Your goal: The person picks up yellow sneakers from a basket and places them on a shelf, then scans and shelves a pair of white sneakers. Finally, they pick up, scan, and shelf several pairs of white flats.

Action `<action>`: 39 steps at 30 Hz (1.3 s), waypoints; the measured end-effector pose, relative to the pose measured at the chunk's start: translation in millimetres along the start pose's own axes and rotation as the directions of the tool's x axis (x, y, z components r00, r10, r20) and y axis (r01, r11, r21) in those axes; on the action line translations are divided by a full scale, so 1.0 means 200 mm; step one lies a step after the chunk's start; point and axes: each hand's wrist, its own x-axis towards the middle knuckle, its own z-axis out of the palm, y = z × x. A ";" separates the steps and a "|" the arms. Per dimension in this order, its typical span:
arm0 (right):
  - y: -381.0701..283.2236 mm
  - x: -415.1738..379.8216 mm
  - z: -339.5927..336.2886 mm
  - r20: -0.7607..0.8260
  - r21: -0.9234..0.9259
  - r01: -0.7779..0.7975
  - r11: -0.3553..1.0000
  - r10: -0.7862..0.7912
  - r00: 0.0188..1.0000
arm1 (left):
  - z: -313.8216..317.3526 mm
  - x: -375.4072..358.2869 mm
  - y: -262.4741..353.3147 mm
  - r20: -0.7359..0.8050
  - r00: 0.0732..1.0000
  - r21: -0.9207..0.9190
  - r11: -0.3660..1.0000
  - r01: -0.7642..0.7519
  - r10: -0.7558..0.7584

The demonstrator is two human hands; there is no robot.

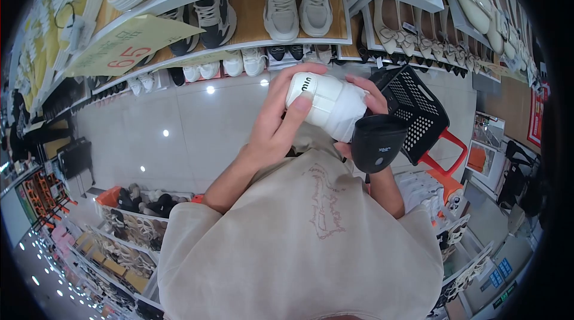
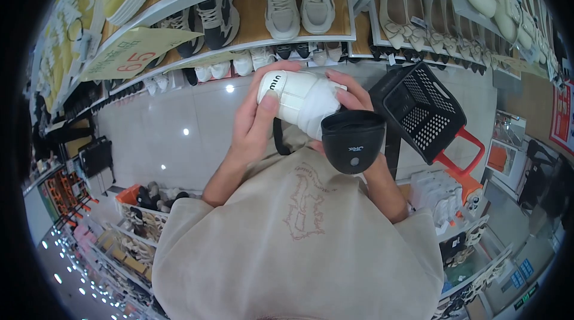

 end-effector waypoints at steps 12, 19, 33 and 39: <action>-0.09 -0.01 0.03 0.040 -0.052 0.026 0.998 -0.024 0.999 | -0.02 0.05 -0.08 -0.222 0.967 -0.050 0.989 -0.138 0.124; -0.13 -0.02 0.03 -0.123 0.136 -0.237 0.962 0.254 0.959 | -0.08 0.04 -0.05 -0.262 0.962 -0.188 0.973 -0.134 0.082; 0.23 -0.27 0.05 -0.221 0.352 -0.682 0.642 0.764 0.606 | -0.10 0.01 -0.07 -0.236 0.917 -0.666 0.741 0.088 -0.321; 0.26 -0.34 0.07 -0.129 0.596 -0.637 0.488 0.842 0.524 | -0.13 0.03 -0.11 -0.204 0.861 -0.704 0.681 0.202 -0.467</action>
